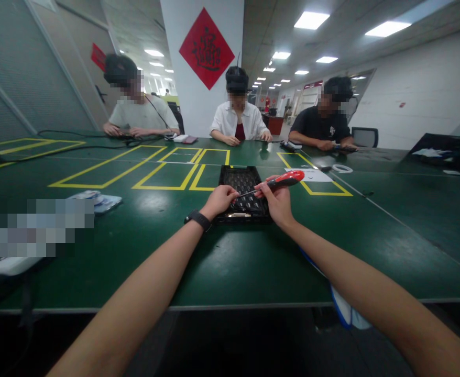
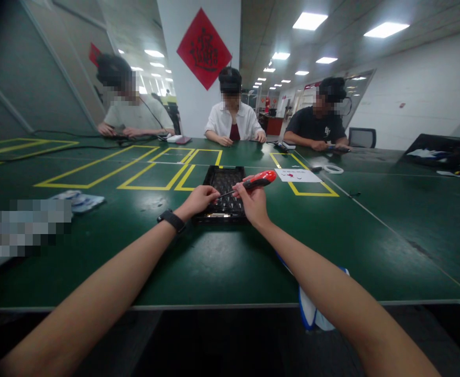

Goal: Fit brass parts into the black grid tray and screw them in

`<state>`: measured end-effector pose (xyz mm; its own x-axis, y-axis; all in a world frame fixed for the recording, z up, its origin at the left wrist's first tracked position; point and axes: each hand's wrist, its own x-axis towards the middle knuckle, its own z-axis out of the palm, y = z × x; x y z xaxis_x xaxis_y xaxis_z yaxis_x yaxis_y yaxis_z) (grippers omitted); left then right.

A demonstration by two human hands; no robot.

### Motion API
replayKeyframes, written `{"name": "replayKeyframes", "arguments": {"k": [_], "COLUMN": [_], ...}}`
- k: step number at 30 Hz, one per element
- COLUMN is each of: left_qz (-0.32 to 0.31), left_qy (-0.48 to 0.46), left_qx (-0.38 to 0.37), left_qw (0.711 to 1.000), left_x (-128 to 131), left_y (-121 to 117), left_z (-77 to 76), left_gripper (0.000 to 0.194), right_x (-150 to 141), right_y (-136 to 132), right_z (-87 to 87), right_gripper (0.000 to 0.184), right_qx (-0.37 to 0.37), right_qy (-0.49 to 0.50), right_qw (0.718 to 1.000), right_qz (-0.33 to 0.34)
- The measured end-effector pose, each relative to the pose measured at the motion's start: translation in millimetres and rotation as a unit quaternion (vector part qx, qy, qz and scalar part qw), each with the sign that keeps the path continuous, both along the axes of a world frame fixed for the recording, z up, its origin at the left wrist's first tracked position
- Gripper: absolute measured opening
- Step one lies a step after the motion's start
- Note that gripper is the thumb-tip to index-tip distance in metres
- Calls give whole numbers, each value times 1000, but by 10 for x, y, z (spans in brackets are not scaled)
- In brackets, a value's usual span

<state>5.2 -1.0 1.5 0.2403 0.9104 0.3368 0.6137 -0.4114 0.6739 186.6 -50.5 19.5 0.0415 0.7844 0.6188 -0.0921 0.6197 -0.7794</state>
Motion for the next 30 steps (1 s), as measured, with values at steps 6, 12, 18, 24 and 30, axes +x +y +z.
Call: {"name": "replayKeyframes", "arguments": {"k": [6, 12, 18, 24, 30], "left_qz": [0, 10, 5, -3, 6], "left_qy": [1, 17, 22, 13, 70], "left_qx": [2, 7, 38, 58, 151], "left_qw": [1000, 1000, 999, 998, 986], "left_x": [2, 2, 6, 30, 53], "left_y": [-36, -38, -79, -118, -310], "left_z": [28, 24, 45, 101, 249], "left_gripper": [28, 29, 30, 33, 48], "right_x": [-30, -44, -59, -60, 24], "right_y": [-94, -152, -133, -74, 52], "right_z": [33, 47, 44, 41, -8], "right_gripper": [27, 28, 29, 35, 45], "right_qx": [21, 3, -8, -19, -65], "right_qy": [-76, -99, -78, 0, 84], "right_qw": [997, 994, 996, 1000, 989], "right_qz": [2, 40, 43, -9, -102]}}
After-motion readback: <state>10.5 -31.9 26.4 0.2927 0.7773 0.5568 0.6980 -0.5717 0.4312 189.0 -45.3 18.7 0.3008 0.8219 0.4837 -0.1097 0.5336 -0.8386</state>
